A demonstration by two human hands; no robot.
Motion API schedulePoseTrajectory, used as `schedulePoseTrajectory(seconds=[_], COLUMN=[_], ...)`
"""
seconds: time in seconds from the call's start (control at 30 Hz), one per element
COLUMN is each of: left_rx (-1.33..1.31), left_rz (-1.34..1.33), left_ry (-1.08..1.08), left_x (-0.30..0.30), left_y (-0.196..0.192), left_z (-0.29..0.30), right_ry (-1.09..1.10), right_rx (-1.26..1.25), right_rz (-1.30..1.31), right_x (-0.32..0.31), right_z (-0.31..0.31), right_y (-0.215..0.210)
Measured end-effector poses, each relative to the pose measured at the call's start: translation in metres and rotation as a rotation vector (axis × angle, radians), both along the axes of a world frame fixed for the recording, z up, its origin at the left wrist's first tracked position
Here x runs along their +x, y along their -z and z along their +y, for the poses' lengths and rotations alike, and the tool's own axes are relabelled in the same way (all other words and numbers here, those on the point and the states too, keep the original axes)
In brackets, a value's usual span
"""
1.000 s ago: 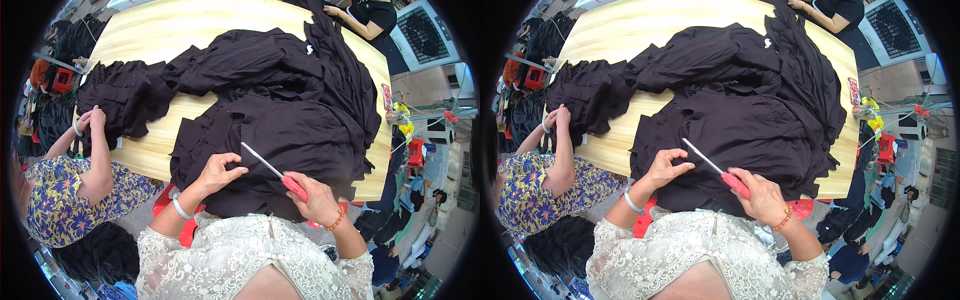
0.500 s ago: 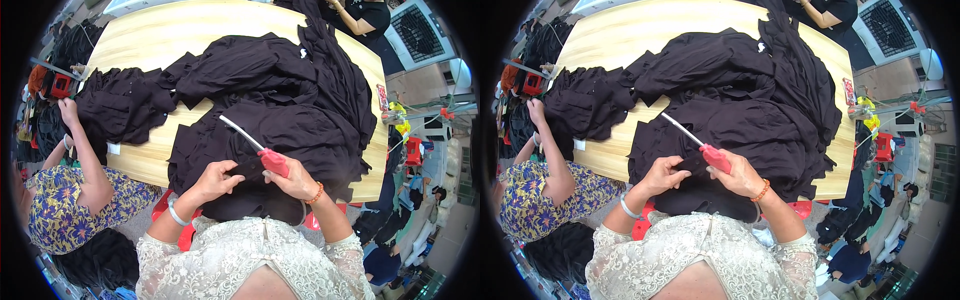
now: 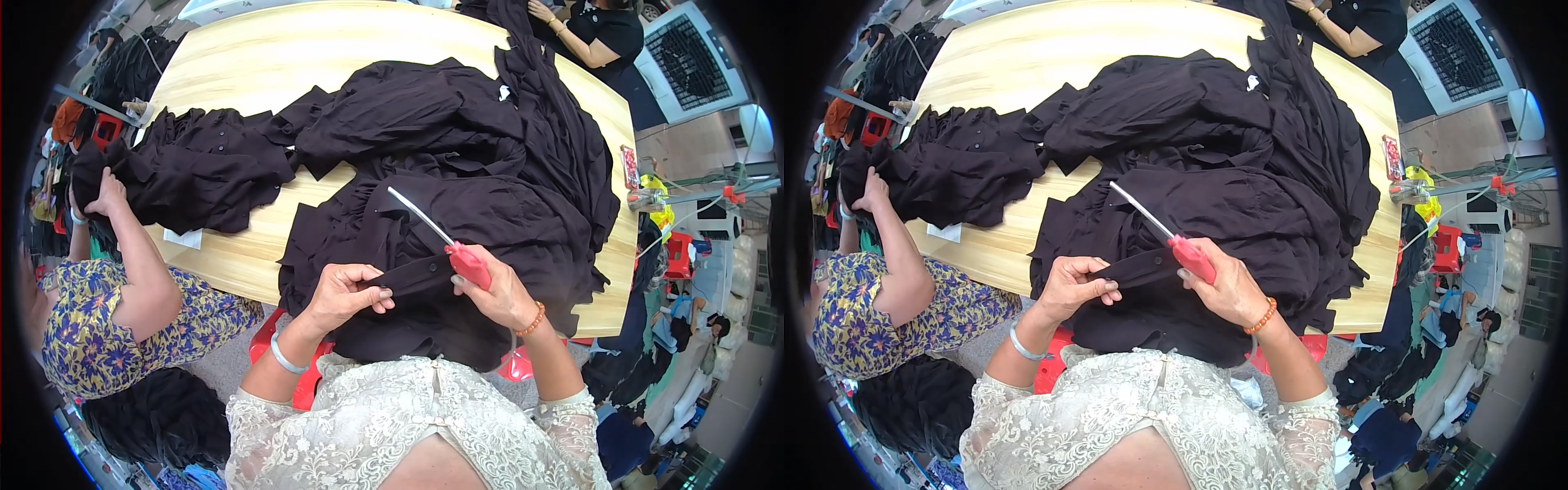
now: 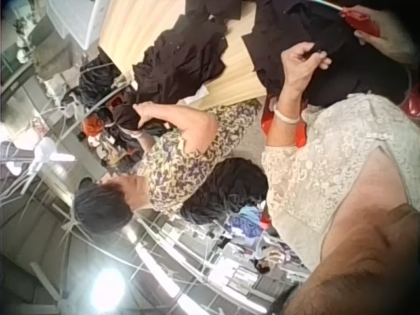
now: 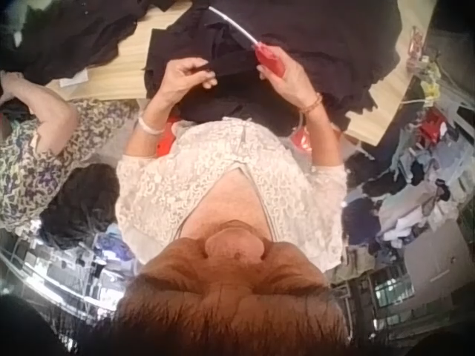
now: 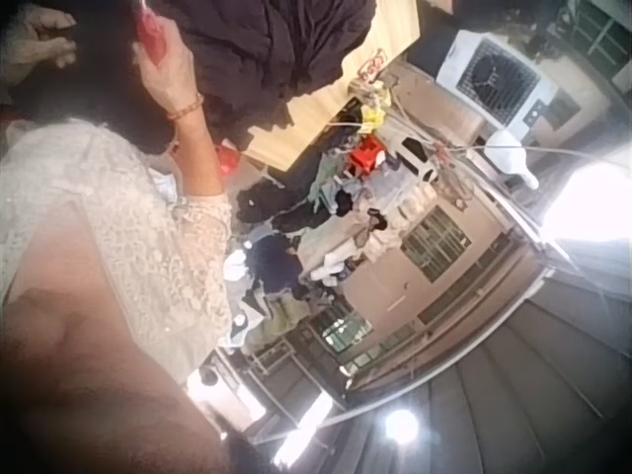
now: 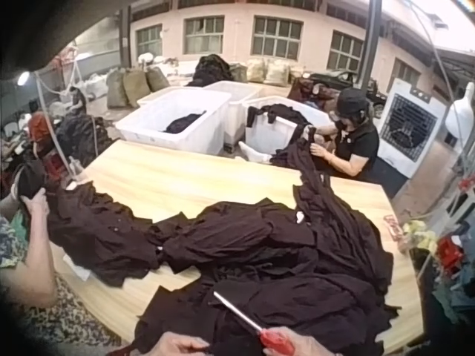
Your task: Trimming loose threads from black garments using scissors on a factory workbench.
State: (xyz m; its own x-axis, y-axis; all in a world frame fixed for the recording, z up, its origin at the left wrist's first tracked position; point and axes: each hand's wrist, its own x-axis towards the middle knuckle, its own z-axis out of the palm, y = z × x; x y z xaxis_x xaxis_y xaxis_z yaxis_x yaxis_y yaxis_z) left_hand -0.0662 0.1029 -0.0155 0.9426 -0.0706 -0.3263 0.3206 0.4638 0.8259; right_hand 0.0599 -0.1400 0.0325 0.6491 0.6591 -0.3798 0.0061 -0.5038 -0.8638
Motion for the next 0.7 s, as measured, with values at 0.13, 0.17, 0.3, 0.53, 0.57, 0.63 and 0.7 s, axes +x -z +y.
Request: schedulePoseTrajectory(seconds=[0.13,0.17,0.3,0.53,0.57,0.63,0.7], left_rx=[0.075,0.08,0.208,0.336,0.342,0.441,0.435], left_rz=[-0.004,-0.005,-0.017,0.0,0.002,-0.061,-0.039], left_ry=[-0.129,-0.136,-0.14,-0.146,-0.142,-0.124,-0.126], left_x=[-0.001,-0.001,0.003,0.0,0.0,0.002,0.003], left_y=[0.004,0.004,0.004,0.008,0.006,0.001,-0.003], left_z=[-0.004,-0.005,-0.016,-0.019,-0.017,-0.014,-0.014], right_ry=[-0.125,-0.181,-0.375,-0.377,-0.392,-0.402,-0.409], right_rx=[-0.107,-0.179,-0.359,-0.45,-0.454,-0.457,-0.465], right_rz=[-0.292,-0.32,-0.424,-0.435,-0.433,-0.433,-0.435], right_x=[-0.011,-0.013,-0.034,-0.048,-0.049,-0.049,-0.049], right_z=[-0.02,-0.028,-0.05,-0.053,-0.054,-0.055,-0.052], right_y=[-0.025,-0.034,-0.054,-0.059,-0.058,-0.057,-0.056])
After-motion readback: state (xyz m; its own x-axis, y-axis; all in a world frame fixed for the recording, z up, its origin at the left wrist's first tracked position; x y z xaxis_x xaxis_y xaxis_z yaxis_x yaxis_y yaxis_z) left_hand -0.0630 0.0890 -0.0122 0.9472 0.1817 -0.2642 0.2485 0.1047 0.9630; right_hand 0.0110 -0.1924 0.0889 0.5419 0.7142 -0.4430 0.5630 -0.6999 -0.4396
